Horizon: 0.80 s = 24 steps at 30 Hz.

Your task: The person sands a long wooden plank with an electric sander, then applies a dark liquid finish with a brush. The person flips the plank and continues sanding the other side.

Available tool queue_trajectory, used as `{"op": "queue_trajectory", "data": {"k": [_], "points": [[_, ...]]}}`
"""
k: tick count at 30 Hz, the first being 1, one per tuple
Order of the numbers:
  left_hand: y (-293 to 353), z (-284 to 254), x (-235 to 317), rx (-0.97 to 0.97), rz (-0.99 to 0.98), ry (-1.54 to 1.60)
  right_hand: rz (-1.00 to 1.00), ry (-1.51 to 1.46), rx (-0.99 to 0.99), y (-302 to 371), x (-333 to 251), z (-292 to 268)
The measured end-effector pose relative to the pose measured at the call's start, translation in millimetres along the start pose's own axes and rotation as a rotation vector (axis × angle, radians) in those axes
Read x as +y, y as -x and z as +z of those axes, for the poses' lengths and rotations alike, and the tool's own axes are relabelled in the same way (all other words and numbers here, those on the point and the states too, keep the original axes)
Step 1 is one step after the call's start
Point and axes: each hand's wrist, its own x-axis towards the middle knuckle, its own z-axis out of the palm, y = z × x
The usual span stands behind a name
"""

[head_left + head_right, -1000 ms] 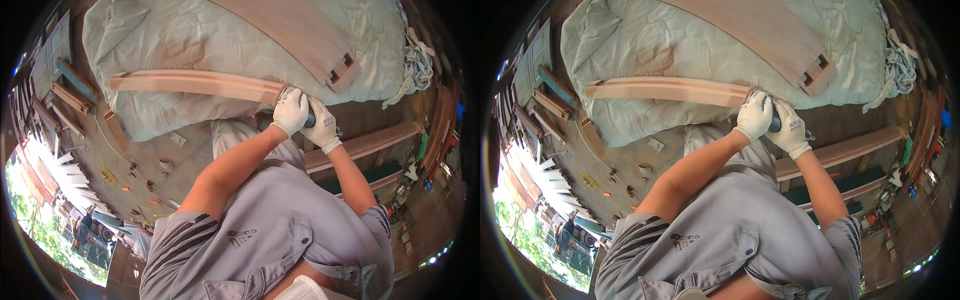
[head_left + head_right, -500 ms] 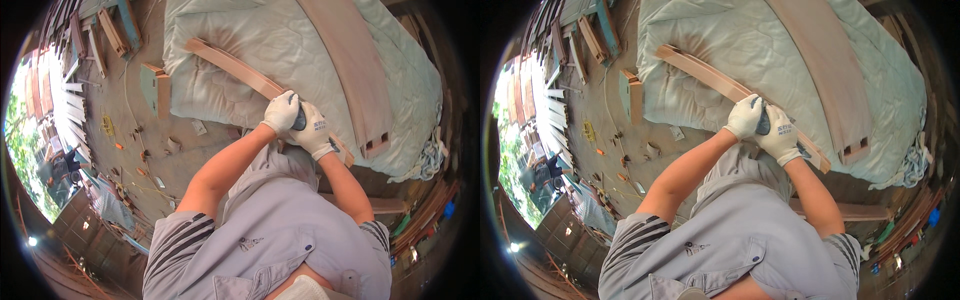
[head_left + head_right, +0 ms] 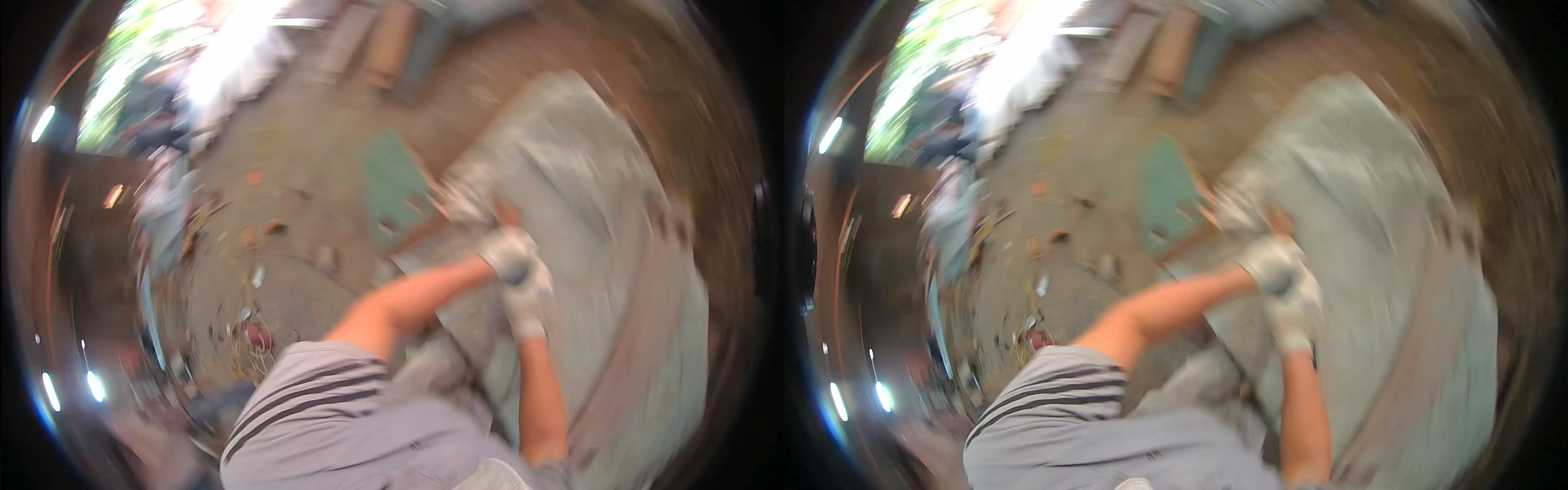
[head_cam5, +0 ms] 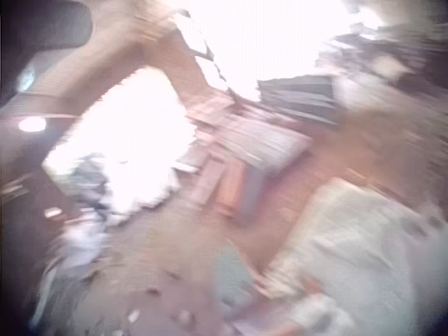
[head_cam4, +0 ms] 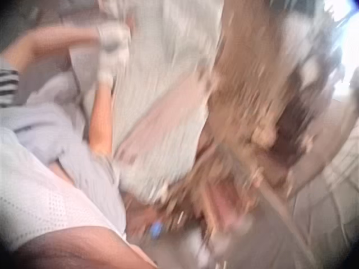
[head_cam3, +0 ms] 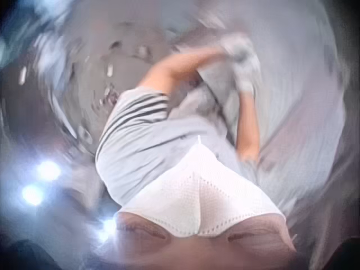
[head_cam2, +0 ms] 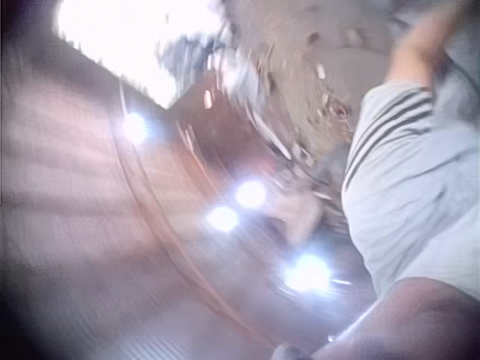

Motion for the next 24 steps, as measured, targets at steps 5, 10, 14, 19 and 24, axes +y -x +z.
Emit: {"op": "queue_trajectory", "data": {"k": [5,10,14,19,24], "points": [[-44,-10,-24,0.042,-0.662,0.598,0.032,0.322,0.118,-38,-19,18],[-28,3,-25,0.029,-0.634,0.530,0.013,0.277,-0.009,-24,-19,14],[-10,34,30,-0.120,-0.322,0.171,0.023,0.219,0.000,25,14,-13],[24,72,141,-0.079,-0.498,0.515,0.066,0.161,0.053,129,66,-60],[84,118,267,-0.114,-0.529,0.614,0.135,0.186,-0.069,229,93,-106]]}}
